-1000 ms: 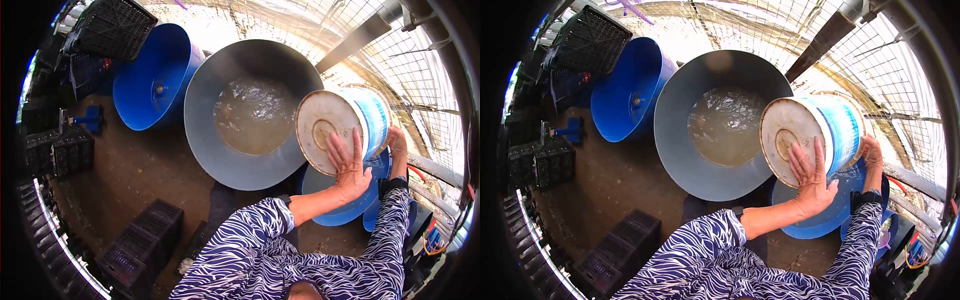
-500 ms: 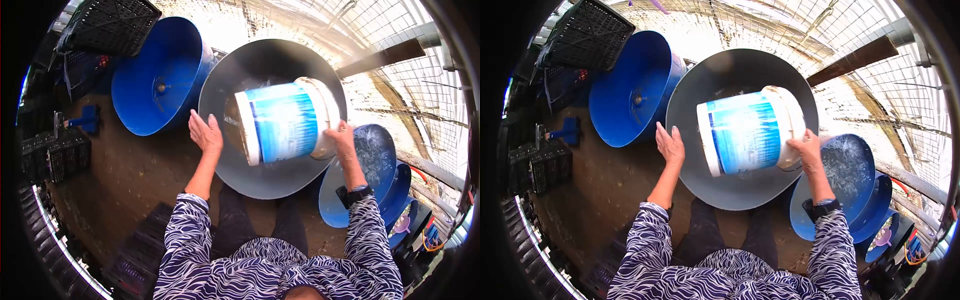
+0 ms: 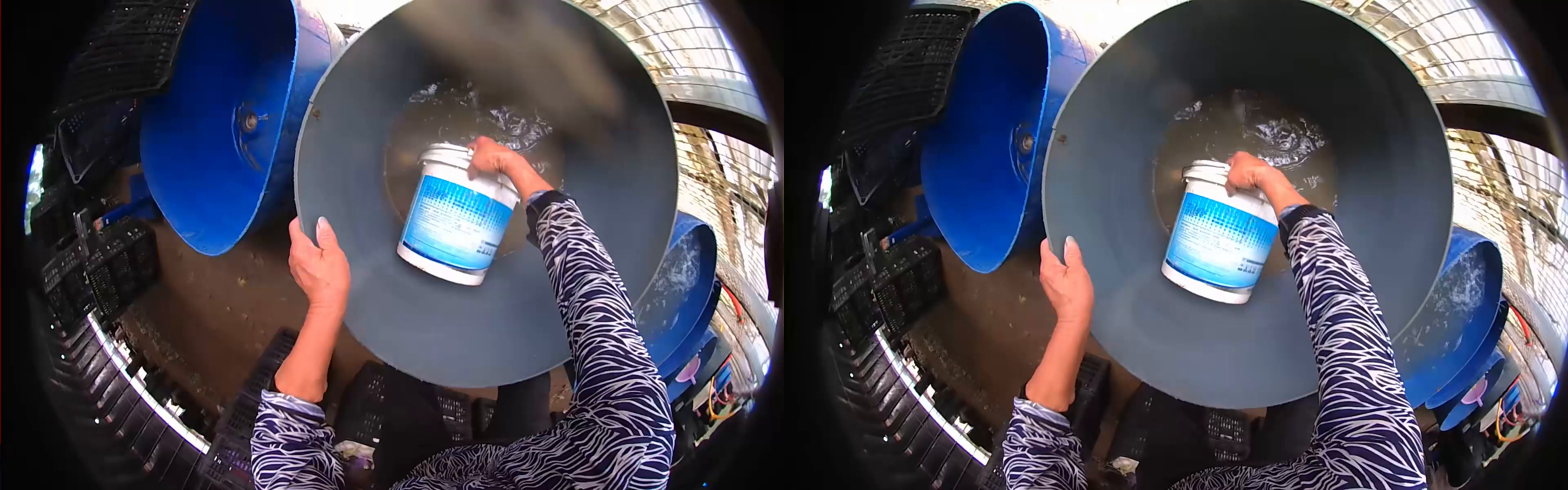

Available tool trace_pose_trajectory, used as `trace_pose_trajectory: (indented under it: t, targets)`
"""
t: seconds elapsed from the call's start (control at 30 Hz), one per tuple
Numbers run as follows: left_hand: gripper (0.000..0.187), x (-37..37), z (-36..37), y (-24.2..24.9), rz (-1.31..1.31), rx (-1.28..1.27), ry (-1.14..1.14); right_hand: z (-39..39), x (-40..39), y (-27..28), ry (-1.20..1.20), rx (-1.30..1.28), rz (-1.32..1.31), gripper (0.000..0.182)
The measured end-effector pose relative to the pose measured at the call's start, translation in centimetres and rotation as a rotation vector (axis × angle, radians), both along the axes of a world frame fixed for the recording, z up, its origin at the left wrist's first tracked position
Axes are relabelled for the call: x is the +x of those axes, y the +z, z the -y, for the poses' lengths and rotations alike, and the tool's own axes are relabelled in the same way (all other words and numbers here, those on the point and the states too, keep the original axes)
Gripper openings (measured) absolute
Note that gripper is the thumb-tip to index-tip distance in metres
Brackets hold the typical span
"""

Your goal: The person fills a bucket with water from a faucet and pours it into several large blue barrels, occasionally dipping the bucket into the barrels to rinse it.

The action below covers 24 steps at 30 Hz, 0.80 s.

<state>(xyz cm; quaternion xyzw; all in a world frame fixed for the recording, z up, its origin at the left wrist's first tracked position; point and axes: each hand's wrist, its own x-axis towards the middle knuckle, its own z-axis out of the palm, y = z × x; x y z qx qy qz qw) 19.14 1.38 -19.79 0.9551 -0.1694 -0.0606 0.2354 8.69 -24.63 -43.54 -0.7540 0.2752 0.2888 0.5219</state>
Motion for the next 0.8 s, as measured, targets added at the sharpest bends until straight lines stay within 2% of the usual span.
trace_pose_trajectory:
  t: [0.03, 0.2, 0.3, 0.33, 0.37, 0.5, 0.53, 0.8]
  targets:
    - [0.029, 0.1, 0.1, 0.1, 0.005, 0.001, -0.002, -0.2, 1.0, 0.3, -0.001, -0.107, 0.037, 0.054]
    - [0.027, 0.1, 0.3, -0.2, 0.021, 0.004, -0.006, 1.5, 3.5, 2.3, -0.05, -0.222, -0.089, 0.049]
    - [0.027, 0.1, 0.4, -0.1, 0.039, 0.018, -0.001, 3.7, 0.1, 1.0, -0.249, -0.27, -0.053, 0.048]
    - [0.027, 0.0, 0.4, -0.2, 0.038, 0.024, -0.001, 4.8, -0.8, 2.2, -0.256, -0.258, -0.062, 0.048]
    - [0.027, 0.0, 0.3, -0.2, 0.038, 0.028, -0.002, 6.0, -1.9, 0.3, -0.312, -0.302, -0.041, 0.048]
    - [0.028, 0.0, 0.2, -0.3, 0.021, 0.041, 0.015, 9.3, -4.7, 3.5, -0.386, -0.563, -0.12, 0.046]
    - [0.029, 0.0, 0.2, -0.3, 0.013, 0.04, 0.026, 10.0, -6.0, 3.2, -0.444, -0.551, -0.133, 0.045]
    - [0.033, 0.2, 0.1, -0.2, -0.037, 0.135, 0.088, 4.2, -11.5, 6.0, -0.653, -0.615, -0.05, 0.046]
